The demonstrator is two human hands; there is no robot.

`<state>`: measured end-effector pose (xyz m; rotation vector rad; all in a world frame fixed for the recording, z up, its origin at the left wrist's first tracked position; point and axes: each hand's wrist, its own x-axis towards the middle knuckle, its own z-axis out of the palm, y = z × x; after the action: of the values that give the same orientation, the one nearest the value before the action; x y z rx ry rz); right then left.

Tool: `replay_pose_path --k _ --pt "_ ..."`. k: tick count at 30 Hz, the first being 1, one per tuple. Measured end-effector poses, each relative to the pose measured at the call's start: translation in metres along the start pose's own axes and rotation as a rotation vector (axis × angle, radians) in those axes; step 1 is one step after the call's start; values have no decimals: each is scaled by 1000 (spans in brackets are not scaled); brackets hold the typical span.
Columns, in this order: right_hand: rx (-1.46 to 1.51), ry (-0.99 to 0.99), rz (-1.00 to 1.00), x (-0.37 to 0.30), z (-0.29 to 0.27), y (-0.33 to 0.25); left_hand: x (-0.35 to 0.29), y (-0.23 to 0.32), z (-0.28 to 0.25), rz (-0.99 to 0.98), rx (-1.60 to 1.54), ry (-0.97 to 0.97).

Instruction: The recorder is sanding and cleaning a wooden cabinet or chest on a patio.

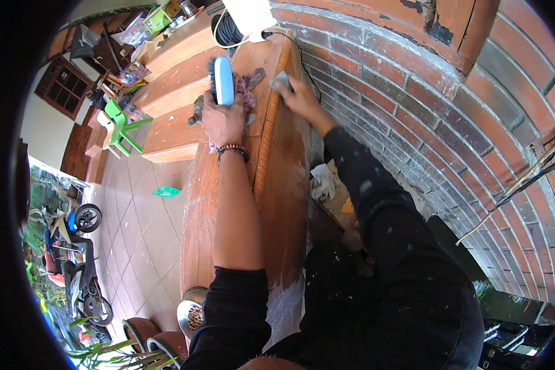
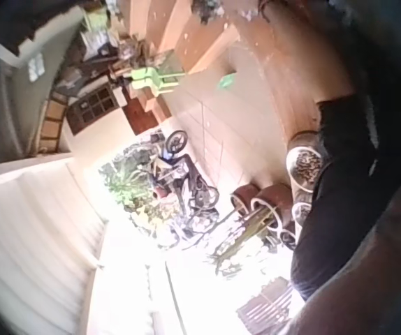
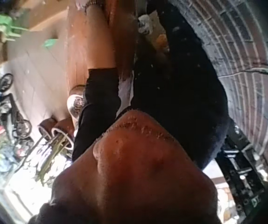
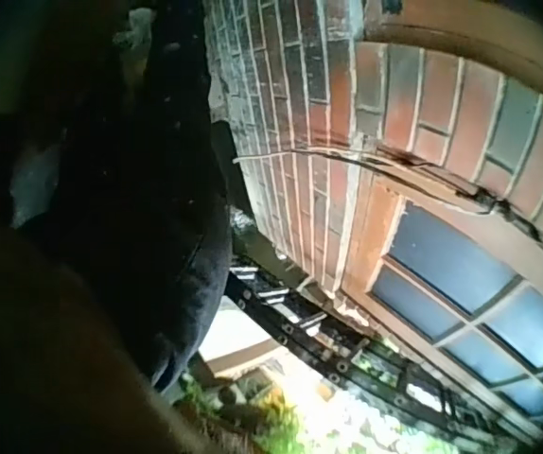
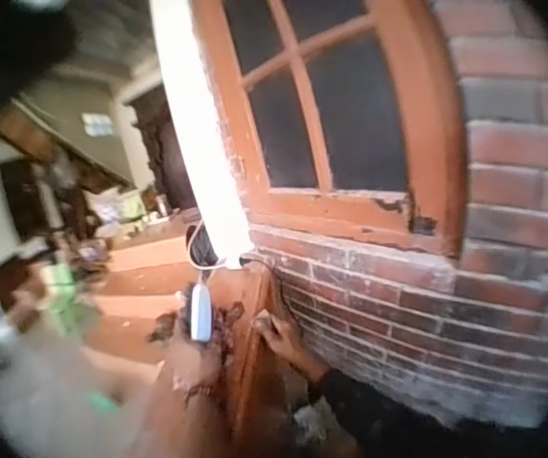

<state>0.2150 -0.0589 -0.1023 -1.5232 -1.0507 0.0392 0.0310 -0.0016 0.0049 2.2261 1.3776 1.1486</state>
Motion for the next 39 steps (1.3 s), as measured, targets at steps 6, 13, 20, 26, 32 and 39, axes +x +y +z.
replay_pose_path --k 6,13,20,26,32,39 --pt "-19 58 -1 16 -6 14 3 -4 4 22 -17 22" --pt "99 0 120 -10 2 10 2 -3 1 22 11 54" --pt "-91 -89 -139 3 -7 -21 2 -11 -1 -6 -19 40" --pt "-242 -81 -156 20 -11 -13 2 -6 2 27 -35 42" --pt "-265 -88 -25 25 -12 -6 4 -19 3 46 -48 55" --pt "-421 -183 72 39 -27 -19 1 -5 3 19 -74 30"
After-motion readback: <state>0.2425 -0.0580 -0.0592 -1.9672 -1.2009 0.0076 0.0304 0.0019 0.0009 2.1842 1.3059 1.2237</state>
